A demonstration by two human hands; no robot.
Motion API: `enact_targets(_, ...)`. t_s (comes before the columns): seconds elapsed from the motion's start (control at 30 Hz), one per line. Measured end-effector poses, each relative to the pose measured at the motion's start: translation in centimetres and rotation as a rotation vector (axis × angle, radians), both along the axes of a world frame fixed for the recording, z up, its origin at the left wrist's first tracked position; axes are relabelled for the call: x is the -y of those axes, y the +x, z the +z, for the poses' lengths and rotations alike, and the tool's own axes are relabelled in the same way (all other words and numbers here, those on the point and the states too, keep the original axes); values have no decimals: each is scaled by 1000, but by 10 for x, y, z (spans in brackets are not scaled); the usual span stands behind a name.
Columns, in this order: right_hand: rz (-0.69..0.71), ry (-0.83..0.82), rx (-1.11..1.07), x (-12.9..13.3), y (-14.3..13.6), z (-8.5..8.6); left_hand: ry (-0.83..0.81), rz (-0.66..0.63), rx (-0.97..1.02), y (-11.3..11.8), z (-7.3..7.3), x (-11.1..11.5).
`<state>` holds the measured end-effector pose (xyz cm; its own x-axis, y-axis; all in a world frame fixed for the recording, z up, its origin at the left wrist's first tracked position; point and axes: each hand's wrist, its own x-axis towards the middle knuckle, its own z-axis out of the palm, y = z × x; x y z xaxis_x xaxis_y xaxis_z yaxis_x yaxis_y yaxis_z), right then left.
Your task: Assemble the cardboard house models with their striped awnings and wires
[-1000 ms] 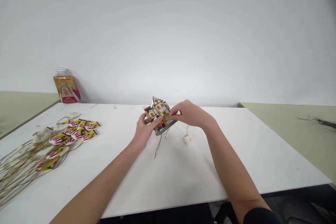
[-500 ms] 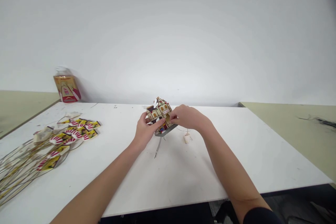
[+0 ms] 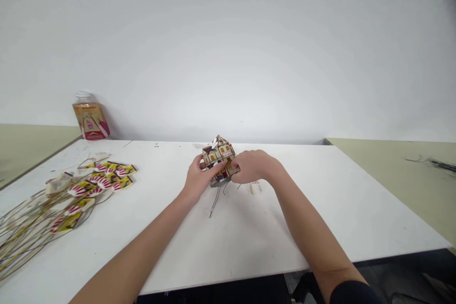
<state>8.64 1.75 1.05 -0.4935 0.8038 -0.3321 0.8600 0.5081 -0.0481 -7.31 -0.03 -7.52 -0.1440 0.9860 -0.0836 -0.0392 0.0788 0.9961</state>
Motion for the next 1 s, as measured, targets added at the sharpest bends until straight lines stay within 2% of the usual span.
enact_targets(0.3,28,186,32,-1,-6,-7,-48,42,46,-1,-1,-3)
enact_targets(0.43,46,205,29,-2,-6,-9,-57,54,53,-2,0,-4)
enact_targets(0.73,125,313,-203,-8,6,-13,-76,100,103,-1,3,-6)
enact_targets(1.0,122,360,-264,-12,11,-4,-91,117,167,-3,4,-7)
